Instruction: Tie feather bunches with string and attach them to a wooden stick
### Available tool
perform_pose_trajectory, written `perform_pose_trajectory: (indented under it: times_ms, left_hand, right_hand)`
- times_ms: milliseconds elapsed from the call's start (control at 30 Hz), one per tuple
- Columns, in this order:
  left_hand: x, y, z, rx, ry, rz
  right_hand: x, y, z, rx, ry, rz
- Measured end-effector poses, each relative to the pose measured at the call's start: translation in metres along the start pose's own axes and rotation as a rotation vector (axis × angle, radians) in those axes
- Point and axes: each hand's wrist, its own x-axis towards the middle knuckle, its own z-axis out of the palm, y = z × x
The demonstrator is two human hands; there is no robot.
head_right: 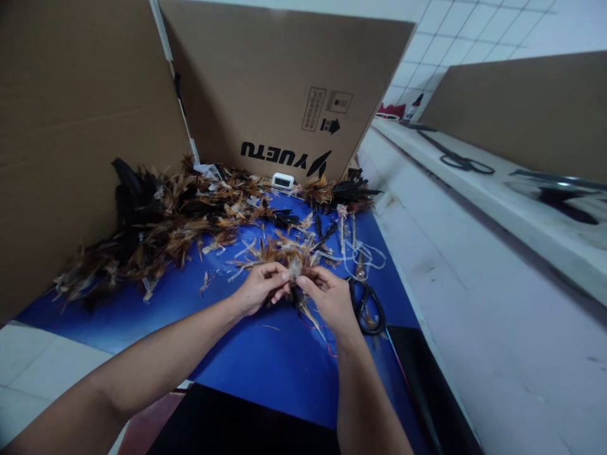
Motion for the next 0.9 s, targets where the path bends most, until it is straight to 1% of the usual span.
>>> perform_pose_trajectory:
  times_ms: [133,333,467,667,800,900]
  left_hand:
    - [0.002,0.0,-0.002,-0.013,0.079,0.028]
    - [0.005,-0.002,-0.004,-0.06,0.142,0.073]
    - [0.006,-0.002,-0.004,-0.059,0.167,0.071]
    - [0.005,-0.002,-0.005,-0.051,0.183,0.076]
    - [0.005,-0.002,-0.004,-0.044,0.19,0.071]
    - [0.005,-0.002,-0.004,-0.042,0.192,0.068]
  right_hand:
    - [0.001,-0.004,-0.004,-0.021,0.094,0.023]
    - [0.003,-0.002,-0.008,-0.123,0.124,0.015]
    - [0.005,0.007,-0.009,-0.281,0.106,-0.015]
    - [0.007,0.021,-0.009,-0.609,0.068,-0.151]
    - [0.007,0.024,-0.005,-0.71,0.01,-0.237]
    - [0.008,0.027,-0.003,-0.765,-0.037,-0.266]
